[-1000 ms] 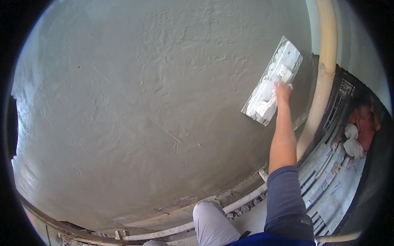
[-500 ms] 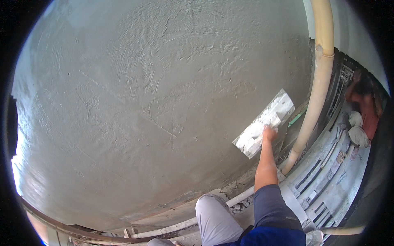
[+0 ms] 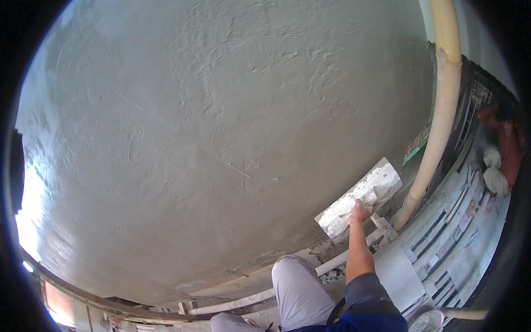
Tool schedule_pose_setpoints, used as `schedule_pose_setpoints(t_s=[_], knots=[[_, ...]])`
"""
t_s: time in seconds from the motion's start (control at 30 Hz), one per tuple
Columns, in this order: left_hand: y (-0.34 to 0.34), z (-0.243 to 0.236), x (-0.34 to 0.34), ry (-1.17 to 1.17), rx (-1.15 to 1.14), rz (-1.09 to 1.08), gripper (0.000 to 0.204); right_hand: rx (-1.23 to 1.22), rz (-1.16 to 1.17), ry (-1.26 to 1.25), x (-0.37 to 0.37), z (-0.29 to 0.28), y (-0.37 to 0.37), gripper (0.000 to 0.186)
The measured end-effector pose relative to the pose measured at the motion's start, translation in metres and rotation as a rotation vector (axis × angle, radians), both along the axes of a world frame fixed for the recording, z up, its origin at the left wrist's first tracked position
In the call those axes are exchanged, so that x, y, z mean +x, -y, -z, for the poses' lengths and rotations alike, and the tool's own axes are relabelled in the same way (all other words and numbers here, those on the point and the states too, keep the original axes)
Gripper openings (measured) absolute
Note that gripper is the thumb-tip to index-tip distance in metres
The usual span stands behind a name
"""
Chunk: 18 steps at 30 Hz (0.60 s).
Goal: The person touches the wall surface with their hand and smooths plaster over the wall using a plastering trowel.
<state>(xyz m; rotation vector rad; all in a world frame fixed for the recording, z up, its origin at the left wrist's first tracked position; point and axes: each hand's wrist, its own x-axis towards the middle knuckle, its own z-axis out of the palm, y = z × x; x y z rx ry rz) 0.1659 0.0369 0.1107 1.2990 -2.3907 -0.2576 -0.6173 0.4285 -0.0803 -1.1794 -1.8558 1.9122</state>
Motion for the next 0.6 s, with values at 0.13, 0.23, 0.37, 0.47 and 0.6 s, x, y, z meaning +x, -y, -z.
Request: schedule_pose_setpoints(t_s=[0.13,0.23,0.37,0.47,0.6], knots=[[0.006,0.016,0.006,0.085,0.015,-0.023,0.044,-0.568,0.059,-0.254,0.021,-0.105,0.005,0.026],[0.014,0.024,0.005,0.095,0.019,0.004,0.042,-0.883,-0.066,-0.512,0.02,-0.204,0.025,0.019],[0.012,0.035,0.002,0.031,0.001,0.019,0.041,-1.003,-0.115,-0.605,-0.01,-0.298,0.052,0.02],[-0.003,0.035,-0.001,-0.013,0.101,-0.05,0.045,-0.978,-0.132,-0.615,-0.041,-0.311,0.058,0.019],[-0.03,0.06,0.033,0.015,0.149,-0.085,0.046,-0.847,-0.159,-0.585,-0.058,-0.257,0.049,0.019]])
